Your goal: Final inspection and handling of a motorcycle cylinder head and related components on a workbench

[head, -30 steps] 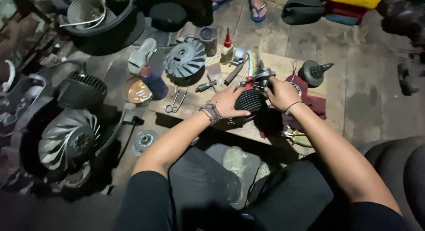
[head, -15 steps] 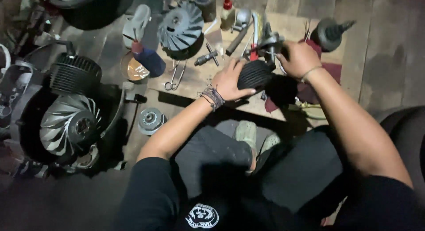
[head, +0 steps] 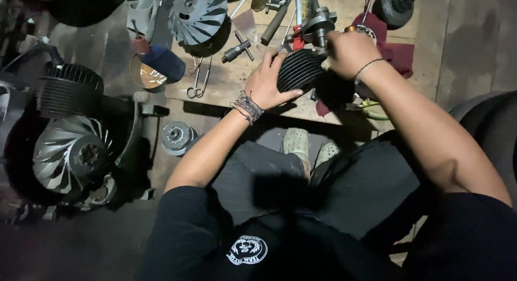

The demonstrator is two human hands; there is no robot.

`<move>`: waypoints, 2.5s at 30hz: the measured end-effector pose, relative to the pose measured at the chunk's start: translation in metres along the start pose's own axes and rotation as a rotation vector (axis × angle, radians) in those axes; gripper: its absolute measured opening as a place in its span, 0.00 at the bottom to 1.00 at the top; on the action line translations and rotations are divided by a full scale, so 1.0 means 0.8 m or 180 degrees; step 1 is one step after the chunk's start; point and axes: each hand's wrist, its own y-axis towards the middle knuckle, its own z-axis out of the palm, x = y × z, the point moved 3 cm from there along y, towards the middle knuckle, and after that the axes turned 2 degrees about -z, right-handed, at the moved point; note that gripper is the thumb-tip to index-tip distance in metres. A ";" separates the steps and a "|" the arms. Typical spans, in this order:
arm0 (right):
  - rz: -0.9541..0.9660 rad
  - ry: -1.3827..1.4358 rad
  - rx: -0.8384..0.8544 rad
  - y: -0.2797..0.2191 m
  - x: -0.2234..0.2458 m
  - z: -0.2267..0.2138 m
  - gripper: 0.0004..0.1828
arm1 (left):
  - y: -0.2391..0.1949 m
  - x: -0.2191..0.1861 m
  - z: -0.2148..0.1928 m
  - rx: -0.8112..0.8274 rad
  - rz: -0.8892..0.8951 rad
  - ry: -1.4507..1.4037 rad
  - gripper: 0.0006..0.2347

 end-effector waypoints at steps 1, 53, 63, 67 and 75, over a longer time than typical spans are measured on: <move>0.0019 0.0001 0.0008 -0.003 0.005 0.000 0.14 | 0.000 -0.003 0.001 0.0014 0.0011 -0.0010 0.41; 0.0660 0.0502 0.1262 0.018 -0.068 0.048 0.27 | -0.027 0.027 0.046 -0.0286 -0.0585 -0.0909 0.44; 0.0684 0.0551 0.1227 0.020 -0.071 0.043 0.24 | -0.027 0.014 0.035 -0.0524 -0.0961 -0.1205 0.37; 0.0694 0.0586 0.1319 0.033 -0.092 0.074 0.27 | -0.035 0.033 0.056 -0.0280 -0.1410 -0.1222 0.33; 0.0166 0.0157 0.0835 0.018 -0.107 0.090 0.24 | -0.023 0.030 0.035 -0.0618 -0.1277 -0.1130 0.31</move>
